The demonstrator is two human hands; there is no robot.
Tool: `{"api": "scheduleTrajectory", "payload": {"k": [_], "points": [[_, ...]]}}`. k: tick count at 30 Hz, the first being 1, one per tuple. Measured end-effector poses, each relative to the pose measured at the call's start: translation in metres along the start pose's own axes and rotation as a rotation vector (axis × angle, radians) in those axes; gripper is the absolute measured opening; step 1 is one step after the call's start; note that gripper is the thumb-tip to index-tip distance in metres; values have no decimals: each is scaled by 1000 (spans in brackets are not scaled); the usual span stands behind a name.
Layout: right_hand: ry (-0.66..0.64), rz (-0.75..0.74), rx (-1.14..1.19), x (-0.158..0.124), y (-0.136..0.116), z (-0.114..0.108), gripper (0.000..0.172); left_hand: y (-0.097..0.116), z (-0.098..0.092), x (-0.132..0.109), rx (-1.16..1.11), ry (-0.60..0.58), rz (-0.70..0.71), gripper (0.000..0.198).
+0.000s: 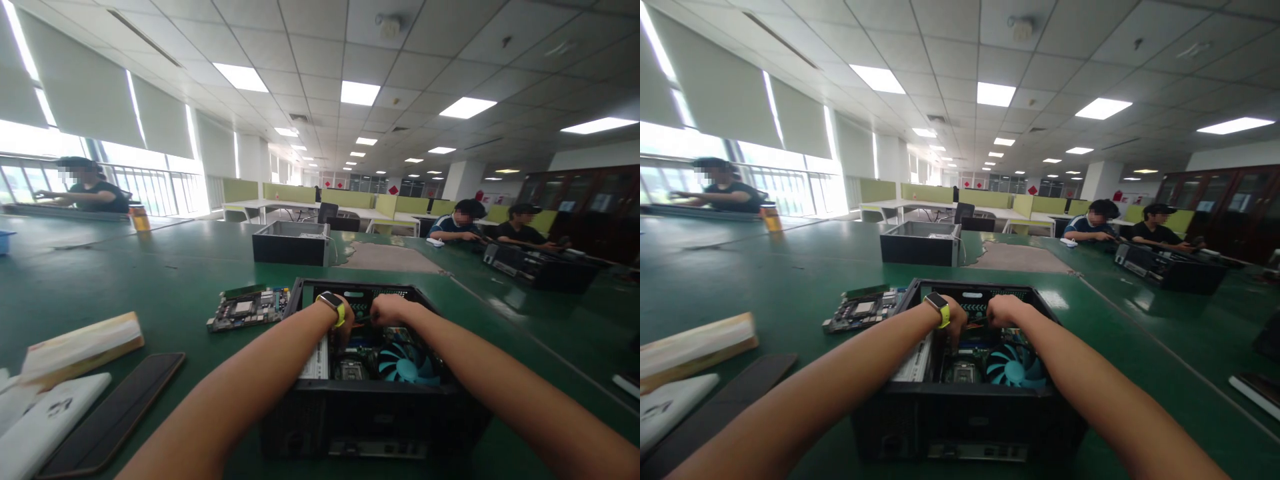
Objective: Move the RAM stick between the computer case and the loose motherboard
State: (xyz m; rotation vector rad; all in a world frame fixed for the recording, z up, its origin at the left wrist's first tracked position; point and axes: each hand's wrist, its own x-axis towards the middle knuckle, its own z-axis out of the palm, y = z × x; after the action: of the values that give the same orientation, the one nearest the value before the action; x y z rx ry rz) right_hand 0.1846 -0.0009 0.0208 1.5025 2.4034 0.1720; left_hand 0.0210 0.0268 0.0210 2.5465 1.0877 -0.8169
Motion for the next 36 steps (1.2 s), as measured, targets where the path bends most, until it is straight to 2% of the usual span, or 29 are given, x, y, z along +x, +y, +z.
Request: {"api": "scheduleTrajectory", "payload": {"k": [3,6,14,22,32,36], "points": [[6,-3,14,-2,4,-2,29,0,0,-1,12,-130,-12,31],[-5,5,19,-2,2,0,28,0,0,1,29,-116,-5,29],[-50,43,-13,3,-11,8,31,9,5,3,6,-176,-60,26],[-82,56,-14,3,-16,7,31,15,5,-7,-50,-159,-76,30],[-111,42,-24,3,-12,11,31,9,8,1,-31,-110,-55,29],[-71,24,-32,3,-13,10,31,11,8,-4,-50,-121,-74,32]]}}
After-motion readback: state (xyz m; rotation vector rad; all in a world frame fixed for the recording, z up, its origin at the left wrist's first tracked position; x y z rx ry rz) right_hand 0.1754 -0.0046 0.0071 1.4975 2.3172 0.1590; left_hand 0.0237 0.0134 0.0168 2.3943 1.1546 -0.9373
